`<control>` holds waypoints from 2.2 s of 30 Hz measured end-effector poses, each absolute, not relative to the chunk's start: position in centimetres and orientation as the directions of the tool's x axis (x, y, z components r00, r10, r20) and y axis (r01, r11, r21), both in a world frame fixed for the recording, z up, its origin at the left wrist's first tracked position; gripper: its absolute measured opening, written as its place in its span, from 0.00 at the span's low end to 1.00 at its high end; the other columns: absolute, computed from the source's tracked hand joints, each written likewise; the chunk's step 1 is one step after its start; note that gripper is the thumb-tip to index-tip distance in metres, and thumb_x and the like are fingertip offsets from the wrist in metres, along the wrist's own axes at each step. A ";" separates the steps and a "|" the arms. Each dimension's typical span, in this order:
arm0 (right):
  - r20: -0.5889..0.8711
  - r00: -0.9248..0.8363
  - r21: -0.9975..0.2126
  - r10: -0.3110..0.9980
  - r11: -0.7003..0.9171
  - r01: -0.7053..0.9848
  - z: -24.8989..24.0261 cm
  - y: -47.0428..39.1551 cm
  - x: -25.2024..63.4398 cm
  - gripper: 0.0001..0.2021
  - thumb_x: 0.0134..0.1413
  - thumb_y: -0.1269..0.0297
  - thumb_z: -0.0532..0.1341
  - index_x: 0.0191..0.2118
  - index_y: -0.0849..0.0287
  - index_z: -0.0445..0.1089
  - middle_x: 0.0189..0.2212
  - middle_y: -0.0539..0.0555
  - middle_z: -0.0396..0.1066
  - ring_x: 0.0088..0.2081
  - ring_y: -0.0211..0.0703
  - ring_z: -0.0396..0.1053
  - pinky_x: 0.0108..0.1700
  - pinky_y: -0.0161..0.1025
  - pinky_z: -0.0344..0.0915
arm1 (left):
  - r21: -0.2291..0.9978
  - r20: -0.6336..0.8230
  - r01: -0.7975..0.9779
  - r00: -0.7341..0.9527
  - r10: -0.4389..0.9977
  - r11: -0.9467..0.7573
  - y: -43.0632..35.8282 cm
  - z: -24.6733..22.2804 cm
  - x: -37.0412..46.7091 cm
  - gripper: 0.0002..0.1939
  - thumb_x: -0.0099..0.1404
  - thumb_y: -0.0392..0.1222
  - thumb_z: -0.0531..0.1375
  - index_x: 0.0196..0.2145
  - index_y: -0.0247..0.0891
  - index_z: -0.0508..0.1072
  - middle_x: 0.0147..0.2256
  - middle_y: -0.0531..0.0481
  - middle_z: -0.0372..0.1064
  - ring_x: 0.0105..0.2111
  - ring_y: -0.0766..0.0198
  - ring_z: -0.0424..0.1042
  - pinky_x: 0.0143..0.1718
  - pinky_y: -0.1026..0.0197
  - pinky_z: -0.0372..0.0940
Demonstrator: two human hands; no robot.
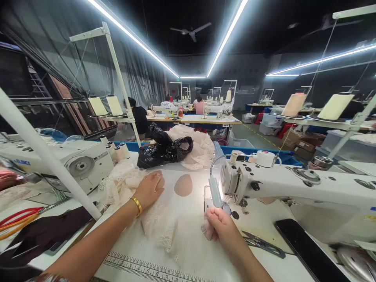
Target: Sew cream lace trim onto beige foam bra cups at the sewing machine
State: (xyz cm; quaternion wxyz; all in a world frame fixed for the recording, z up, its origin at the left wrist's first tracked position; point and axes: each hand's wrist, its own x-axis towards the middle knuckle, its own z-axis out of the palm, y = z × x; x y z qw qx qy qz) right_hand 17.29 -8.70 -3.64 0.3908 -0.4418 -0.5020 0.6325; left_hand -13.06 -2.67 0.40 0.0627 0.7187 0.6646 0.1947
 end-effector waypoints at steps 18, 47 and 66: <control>-0.097 -0.289 -0.988 0.952 -0.128 -0.091 -4.1 -8.2 17.9 0.20 0.58 0.43 0.64 0.38 0.57 0.69 0.25 0.47 0.71 0.26 0.39 0.65 0.33 0.37 0.60 | 0.890 0.205 0.425 -0.052 0.977 -0.165 -6.9 3.8 -8.5 0.16 0.62 0.54 0.62 0.37 0.38 0.69 0.31 0.51 0.70 0.30 0.62 0.71 0.30 0.63 0.67; -0.009 -0.531 -0.839 0.847 0.283 0.466 9.2 -14.7 21.8 0.05 0.65 0.65 0.62 0.37 0.53 0.75 0.30 0.47 0.74 0.29 0.39 0.74 0.33 0.35 0.67 | 0.975 0.064 0.027 0.917 0.394 -0.223 -7.3 4.4 -3.6 0.42 0.59 0.68 0.67 0.65 0.46 0.69 0.65 0.43 0.64 0.67 0.42 0.58 0.69 0.44 0.51; 0.075 -0.654 -0.655 0.753 0.532 0.537 17.3 -16.7 23.5 0.04 0.68 0.65 0.62 0.42 0.54 0.76 0.30 0.47 0.75 0.28 0.34 0.73 0.31 0.29 0.66 | 0.899 -0.015 0.321 0.702 0.713 -0.298 -6.5 4.0 -8.4 0.32 0.69 0.68 0.58 0.62 0.47 0.71 0.64 0.44 0.65 0.66 0.43 0.59 0.69 0.40 0.51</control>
